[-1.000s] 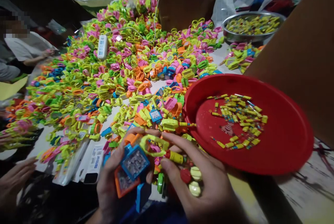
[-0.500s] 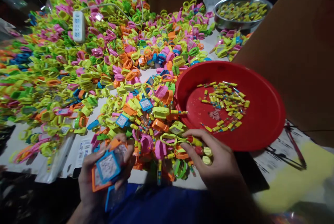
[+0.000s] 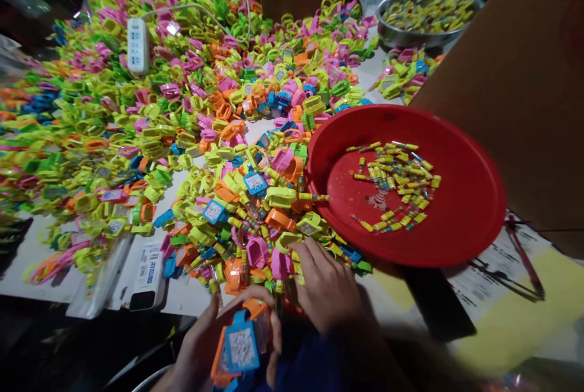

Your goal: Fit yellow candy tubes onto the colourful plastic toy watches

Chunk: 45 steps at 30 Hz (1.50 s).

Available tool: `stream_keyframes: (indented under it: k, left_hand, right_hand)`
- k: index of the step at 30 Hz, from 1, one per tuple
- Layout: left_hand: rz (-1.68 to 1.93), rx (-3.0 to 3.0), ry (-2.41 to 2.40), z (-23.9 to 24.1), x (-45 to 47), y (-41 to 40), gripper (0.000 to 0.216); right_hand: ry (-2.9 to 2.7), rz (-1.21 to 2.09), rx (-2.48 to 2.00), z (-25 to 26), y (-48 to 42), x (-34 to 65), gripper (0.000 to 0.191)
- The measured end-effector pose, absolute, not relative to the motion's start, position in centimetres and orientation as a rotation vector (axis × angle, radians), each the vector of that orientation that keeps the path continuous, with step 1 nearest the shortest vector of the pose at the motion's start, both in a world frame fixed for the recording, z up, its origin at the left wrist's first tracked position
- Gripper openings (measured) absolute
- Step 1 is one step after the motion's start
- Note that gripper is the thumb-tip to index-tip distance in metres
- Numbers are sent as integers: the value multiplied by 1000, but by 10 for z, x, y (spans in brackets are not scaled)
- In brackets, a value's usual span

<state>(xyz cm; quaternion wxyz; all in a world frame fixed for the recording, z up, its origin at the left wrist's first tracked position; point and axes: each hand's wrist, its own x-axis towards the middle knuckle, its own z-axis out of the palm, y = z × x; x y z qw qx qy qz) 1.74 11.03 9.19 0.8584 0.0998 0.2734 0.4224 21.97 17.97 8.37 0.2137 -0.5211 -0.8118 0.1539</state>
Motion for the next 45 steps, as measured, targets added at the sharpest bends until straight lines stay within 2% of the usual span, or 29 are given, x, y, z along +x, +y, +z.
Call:
stream_keyframes:
  k: [5, 8, 11, 13, 16, 18, 20, 25, 28, 33, 36, 38, 45]
  left_hand:
    - [856, 243, 641, 81, 12, 108, 44]
    - [865, 356, 845, 91, 4, 118, 46]
    - [837, 567, 1023, 111, -2, 132, 72]
    - [833, 647, 1057, 124, -3, 140, 69]
    - [797, 656, 1067, 139, -2, 149, 47]
    - [752, 570, 1031, 145, -1, 151, 44]
    - [741, 446, 977, 147, 0, 150, 47]
    - [870, 343, 813, 140, 12, 141, 54]
    - [953, 354, 581, 133, 21, 144, 47]
    - [1074, 297, 348, 128, 24, 159, 35]
    - [1100, 234, 274, 126, 18, 159, 27]
    - [1078, 208, 316, 121, 10, 153, 29]
    - [1127, 242, 681, 103, -14, 130, 43]
  right_hand:
    - [-2189, 471, -1240, 119, 172, 229, 23]
    - [-2350, 376, -995, 140, 172, 230, 27]
    - [-2440, 275, -837, 157, 176, 229, 34]
    - [-2444, 316, -830, 165, 178, 228, 37]
    - [-2388, 545, -847, 172, 177, 232, 35]
    - [-2329, 833, -840, 172, 176, 238, 32]
    - [-2282, 1071, -817, 169, 176, 242, 38]
    - [-2113, 1076, -1034, 168, 179, 232, 36]
    - [-1753, 1244, -1155, 175, 179, 223, 38]
    - [-969, 1729, -1322, 172, 184, 219, 21]
    - [-799, 1975, -1279, 165, 188, 215, 40]
    - [-760, 2063, -1267, 165, 189, 212, 48]
    - [-719, 2086, -1301, 176, 189, 210, 55]
